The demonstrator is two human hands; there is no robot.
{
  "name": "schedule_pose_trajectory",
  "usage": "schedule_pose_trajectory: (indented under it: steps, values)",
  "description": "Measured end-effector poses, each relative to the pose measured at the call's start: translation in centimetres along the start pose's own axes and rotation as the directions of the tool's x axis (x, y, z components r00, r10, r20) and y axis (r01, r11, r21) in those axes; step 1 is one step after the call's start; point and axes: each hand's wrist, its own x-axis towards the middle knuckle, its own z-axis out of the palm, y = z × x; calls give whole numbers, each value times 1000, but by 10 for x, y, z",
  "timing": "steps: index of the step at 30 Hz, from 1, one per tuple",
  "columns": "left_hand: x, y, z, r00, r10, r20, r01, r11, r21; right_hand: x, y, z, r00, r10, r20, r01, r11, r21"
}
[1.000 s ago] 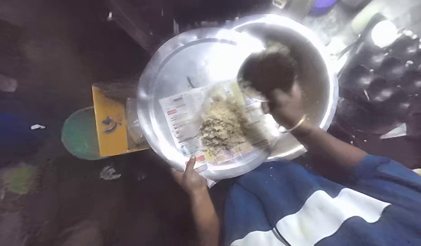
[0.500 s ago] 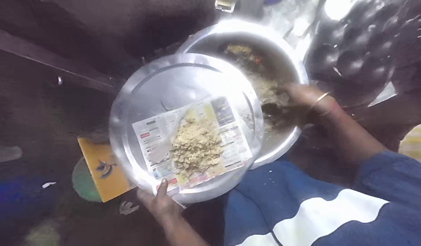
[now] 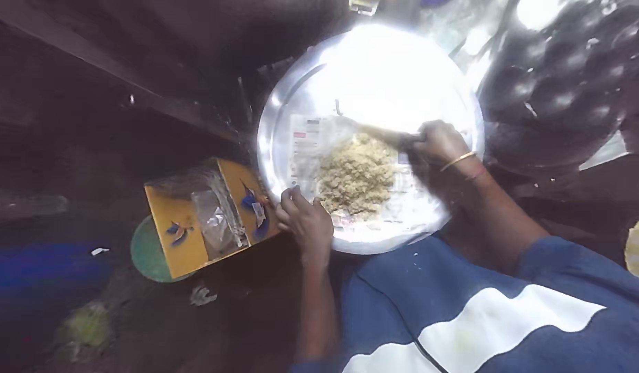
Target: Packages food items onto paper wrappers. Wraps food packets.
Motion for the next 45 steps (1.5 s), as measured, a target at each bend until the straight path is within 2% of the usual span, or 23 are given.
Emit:
schedule_pose_trajectory:
  steps: [1, 3, 5, 6, 8, 11, 14, 18, 21, 24, 26, 27, 28, 30, 33, 35, 37, 38, 39, 40, 42, 44, 45]
  values:
    - [2, 2, -3, 1000, -5, 15, 6, 1000, -24, -3, 3, -2, 999, -42, -20, 43, 998, 37]
    - [6, 2, -12, 999, -42, 35, 46, 991, -125, -13, 11, 2, 988, -122, -98, 143, 959, 246]
    - [9, -5, -25, 993, -102, 64, 113, 972, -206, -29, 19, 19, 982, -121, -146, 178, 855, 488]
    - [9, -9, -33, 987, -126, 103, 146, 963, -228, -39, 25, 30, 983, -109, -148, 173, 821, 544]
    - [9, -16, -47, 966, -170, 195, 212, 952, -223, -51, 29, 44, 982, -76, -171, 161, 809, 565]
    - [4, -24, -57, 939, -196, 283, 251, 953, -172, -53, 28, 56, 944, -108, -312, 265, 811, 521]
    - [4, -19, -58, 937, -133, 324, 174, 980, -100, -54, 21, 58, 934, -118, -337, 294, 791, 536]
    - [10, -13, -55, 903, -159, 398, 132, 987, 94, -53, 3, 52, 925, -119, -360, 312, 778, 546]
    - [8, -21, -57, 947, -6, 322, 4, 1000, 7, -59, -1, 59, 835, -226, -502, 486, 731, 479]
    - [0, -18, -65, 986, 120, 120, -82, 956, -281, -67, -17, 71, 659, -471, -586, 715, 633, 296]
    - [-1, -3, -65, 991, 133, -17, -122, 842, -525, -73, -36, 83, 557, -641, -529, 801, 583, 136]
    - [-1, 8, -60, 987, 143, -76, -160, 778, -608, -76, -43, 92, 544, -700, -463, 810, 582, 71]
    - [1, 20, -53, 979, 161, -126, -204, 736, -645, -78, -49, 100, 542, -745, -389, 811, 585, 11]
    - [6, 45, -35, 955, 230, -185, -295, 731, -615, -79, -53, 113, 529, -796, -296, 813, 575, -91]
    - [19, 68, -6, 898, 406, -169, -436, 774, -458, -82, -42, 105, 547, -826, -138, 827, 558, -63]
    - [24, 68, -4, 843, 532, -75, -517, 764, -385, -94, -22, 82, 631, -771, -86, 775, 622, 107]
    - [29, 57, -14, 751, 658, 46, -592, 704, -393, -111, 1, 67, 817, -559, -142, 575, 805, 143]
    - [30, 50, -17, 692, 715, 102, -633, 669, -390, -117, 9, 64, 905, -418, -81, 426, 896, 126]
    - [30, 42, -19, 631, 762, 148, -674, 633, -382, -119, 13, 64, 953, -302, 35, 294, 945, 141]
    - [27, 37, -18, 578, 795, 187, -711, 602, -363, -118, 13, 67, 958, -249, 145, 218, 955, 202]
    - [18, 33, -13, 515, 829, 218, -777, 558, -291, -114, -1, 68, 935, -257, 242, 132, 891, 435]
    - [5, 32, -1, 521, 835, 174, -794, 550, -261, -104, -26, 63, 943, -269, 197, 56, 709, 703]
    - [1, 32, 7, 543, 835, 85, -793, 544, -276, -94, -39, 59, 947, -268, 176, 38, 638, 769]
